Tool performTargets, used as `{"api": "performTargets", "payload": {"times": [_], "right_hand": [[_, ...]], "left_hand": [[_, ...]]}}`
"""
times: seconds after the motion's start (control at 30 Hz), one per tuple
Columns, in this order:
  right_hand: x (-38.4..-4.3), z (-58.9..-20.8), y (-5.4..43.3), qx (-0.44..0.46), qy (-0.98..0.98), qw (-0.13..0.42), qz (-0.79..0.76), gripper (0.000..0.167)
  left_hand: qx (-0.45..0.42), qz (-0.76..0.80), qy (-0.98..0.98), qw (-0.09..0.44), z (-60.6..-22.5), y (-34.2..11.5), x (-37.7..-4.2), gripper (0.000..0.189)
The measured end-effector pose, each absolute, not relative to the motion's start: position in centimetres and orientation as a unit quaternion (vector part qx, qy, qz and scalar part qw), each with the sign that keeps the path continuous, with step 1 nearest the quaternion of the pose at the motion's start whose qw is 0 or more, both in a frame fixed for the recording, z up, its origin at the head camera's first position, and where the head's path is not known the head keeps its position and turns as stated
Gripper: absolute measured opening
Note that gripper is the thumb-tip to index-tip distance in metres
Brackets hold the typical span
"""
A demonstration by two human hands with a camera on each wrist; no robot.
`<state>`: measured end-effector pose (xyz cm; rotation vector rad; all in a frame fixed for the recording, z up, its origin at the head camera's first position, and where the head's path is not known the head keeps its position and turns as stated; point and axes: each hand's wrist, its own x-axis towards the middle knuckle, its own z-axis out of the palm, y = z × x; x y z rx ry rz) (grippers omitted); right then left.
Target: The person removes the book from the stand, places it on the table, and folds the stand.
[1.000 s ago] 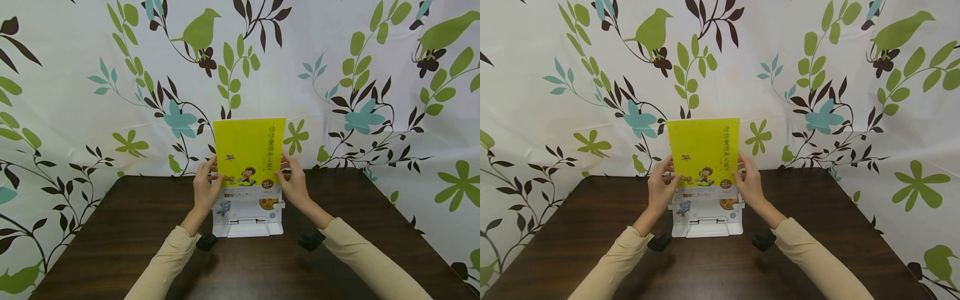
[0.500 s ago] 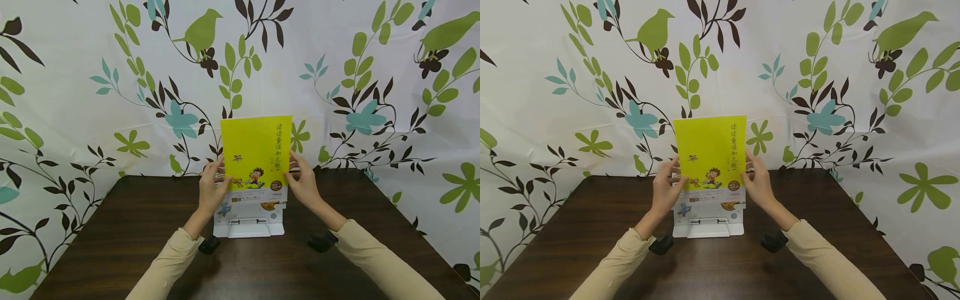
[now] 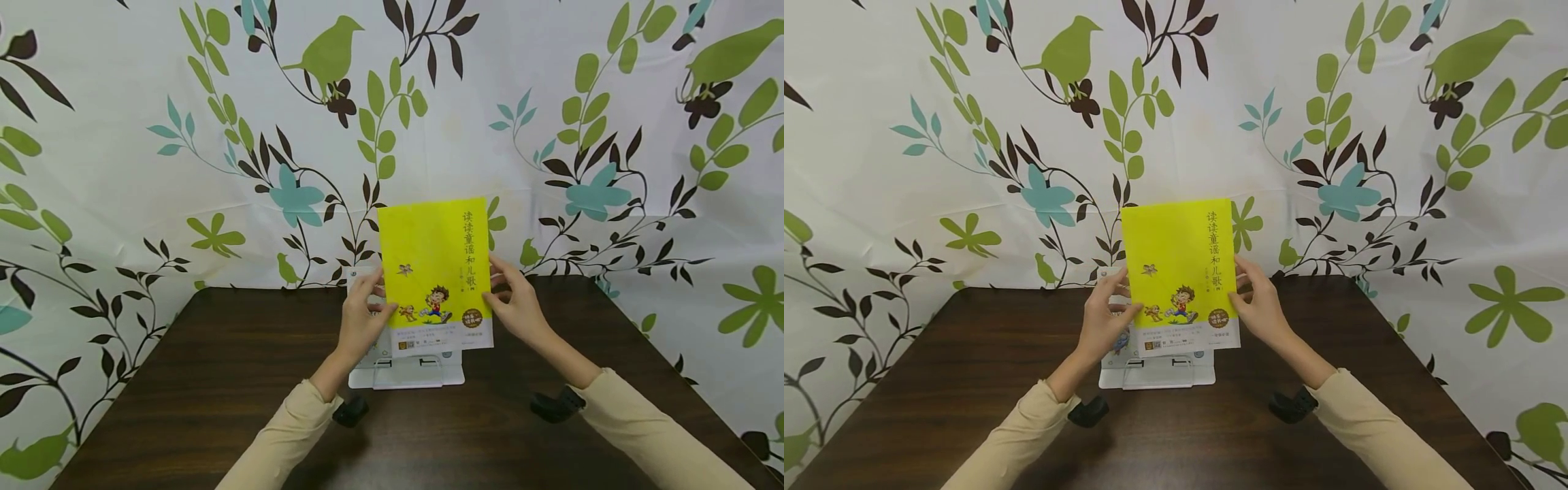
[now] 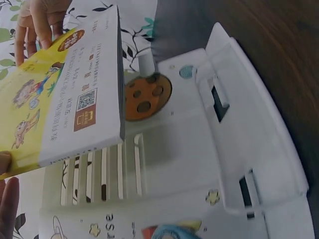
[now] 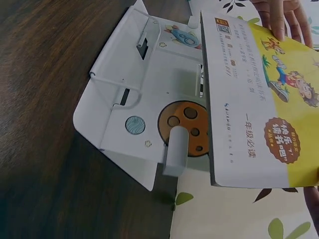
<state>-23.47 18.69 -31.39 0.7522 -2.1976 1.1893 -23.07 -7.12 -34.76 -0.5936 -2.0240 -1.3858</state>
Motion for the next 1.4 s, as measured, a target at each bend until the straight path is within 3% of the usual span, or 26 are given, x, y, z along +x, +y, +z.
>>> {"api": "performTargets", "payload": {"times": [0.5, 0.77, 0.93, 1.17, 1.4], "right_hand": [[-23.6, -32.6, 22.7, 0.223, -0.857, 0.145, 0.441, 0.061], [-23.0, -32.2, 24.9, 0.184, -0.883, 0.11, 0.418, 0.06], [-22.5, -32.4, 26.4, 0.17, -0.896, 0.116, 0.394, 0.059], [-21.7, -32.9, 28.1, 0.15, -0.912, 0.099, 0.369, 0.061], [-21.2, -33.5, 29.7, 0.141, -0.921, 0.065, 0.358, 0.064]], "left_hand": [[-0.205, -0.591, -0.758, 0.186, -35.7, -4.6, -22.6, 0.066], [-0.207, -0.646, -0.726, 0.117, -35.6, -2.5, -22.5, 0.068], [-0.214, -0.649, -0.723, 0.097, -34.0, -1.2, -20.8, 0.064], [-0.221, -0.64, -0.728, 0.11, -36.9, 0.9, -21.6, 0.067], [-0.217, -0.657, -0.717, 0.078, -37.7, 2.2, -21.2, 0.065]]}}
